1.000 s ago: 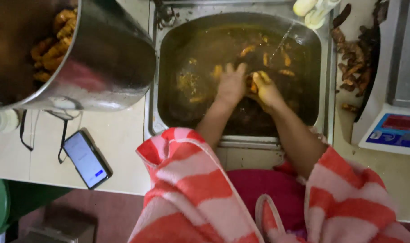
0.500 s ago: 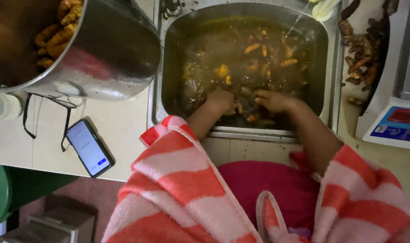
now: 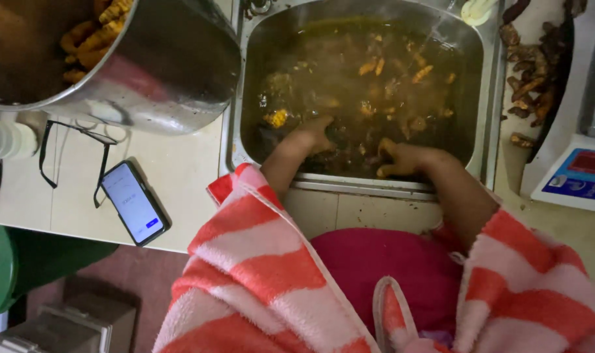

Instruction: Washing turmeric roots in a sink filled with water to remove soil

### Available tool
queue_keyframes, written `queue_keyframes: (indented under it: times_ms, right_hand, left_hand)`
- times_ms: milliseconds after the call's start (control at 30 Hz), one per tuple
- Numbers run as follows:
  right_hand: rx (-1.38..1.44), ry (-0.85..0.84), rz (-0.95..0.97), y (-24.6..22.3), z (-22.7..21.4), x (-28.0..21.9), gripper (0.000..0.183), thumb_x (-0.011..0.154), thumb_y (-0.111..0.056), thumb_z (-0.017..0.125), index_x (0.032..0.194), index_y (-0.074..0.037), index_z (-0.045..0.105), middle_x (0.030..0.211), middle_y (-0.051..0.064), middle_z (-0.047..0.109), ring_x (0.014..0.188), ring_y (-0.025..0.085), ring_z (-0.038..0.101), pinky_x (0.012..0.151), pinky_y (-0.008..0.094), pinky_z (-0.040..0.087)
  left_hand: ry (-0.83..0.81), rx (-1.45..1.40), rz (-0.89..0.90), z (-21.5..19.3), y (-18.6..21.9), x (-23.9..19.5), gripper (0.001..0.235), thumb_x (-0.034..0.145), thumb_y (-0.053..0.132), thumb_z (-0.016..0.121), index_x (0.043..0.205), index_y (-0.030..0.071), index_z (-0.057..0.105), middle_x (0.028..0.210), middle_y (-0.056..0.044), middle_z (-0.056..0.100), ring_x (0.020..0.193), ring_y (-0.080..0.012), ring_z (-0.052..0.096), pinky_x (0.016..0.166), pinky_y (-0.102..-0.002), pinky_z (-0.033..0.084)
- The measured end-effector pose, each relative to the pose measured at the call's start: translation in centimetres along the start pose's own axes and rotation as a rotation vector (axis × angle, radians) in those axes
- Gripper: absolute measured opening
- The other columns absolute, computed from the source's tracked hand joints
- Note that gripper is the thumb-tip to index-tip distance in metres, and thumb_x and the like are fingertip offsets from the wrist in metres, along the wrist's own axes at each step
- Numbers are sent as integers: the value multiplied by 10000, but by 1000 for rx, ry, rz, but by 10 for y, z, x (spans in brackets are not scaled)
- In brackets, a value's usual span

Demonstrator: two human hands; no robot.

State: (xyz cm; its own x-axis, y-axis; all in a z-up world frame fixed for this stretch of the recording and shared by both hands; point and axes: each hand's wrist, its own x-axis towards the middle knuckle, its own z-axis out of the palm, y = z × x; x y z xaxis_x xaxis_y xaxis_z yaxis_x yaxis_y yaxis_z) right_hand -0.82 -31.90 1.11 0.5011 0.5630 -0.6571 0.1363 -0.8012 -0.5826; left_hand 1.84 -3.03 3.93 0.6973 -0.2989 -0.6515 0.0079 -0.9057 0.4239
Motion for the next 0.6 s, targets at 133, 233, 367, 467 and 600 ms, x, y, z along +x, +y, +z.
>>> queue_keyframes:
  times_ms: [133,233,367,467,600]
  right_hand:
    - [-160,109,44,-12,-8,4,636,815,-544,793,1199,-77,594,1130,284,725,1116,478,684,964,569,530]
    - [176,246,-15,5,-17,7,476,902,-398,734,1187,-48,584,983,228,716,878,377,682,732,457,527]
    - [1186,327,-104,-44,-38,-29,224,1072,-293,542,1250,-183,461,771,13,527,544,57,464,415,152,335]
    - [1520,230,-266,-64,-44,-19,230,1056,-390,553,1001,-168,539,672,-57,355,511,84,405,450,189,329]
    - [1927,328,-371,-99,-39,3,228,1003,-302,594,1090,-136,725,586,6,549,447,68,537,493,163,384]
  left_hand:
    - [70,-517,-19,-1,-19,-2,826,837,437,801,1525,111,478,1559,-253,442,1351,-474,522,884,-468,614]
    - [234,-549,7,-10,-32,6,640,851,469,787,1386,156,627,1444,-213,567,1326,-430,555,1047,-495,539]
    - [412,-717,91,-45,-7,-44,536,883,495,757,1332,221,654,1292,-182,686,1253,-358,637,1065,-446,524]
    - [581,-866,252,-44,36,-43,485,986,574,628,1299,210,698,1318,-155,687,1286,-340,617,1107,-458,481]
    - [734,-582,132,14,91,1,523,980,484,598,1396,170,644,1369,-150,650,1322,-292,619,1136,-446,501]
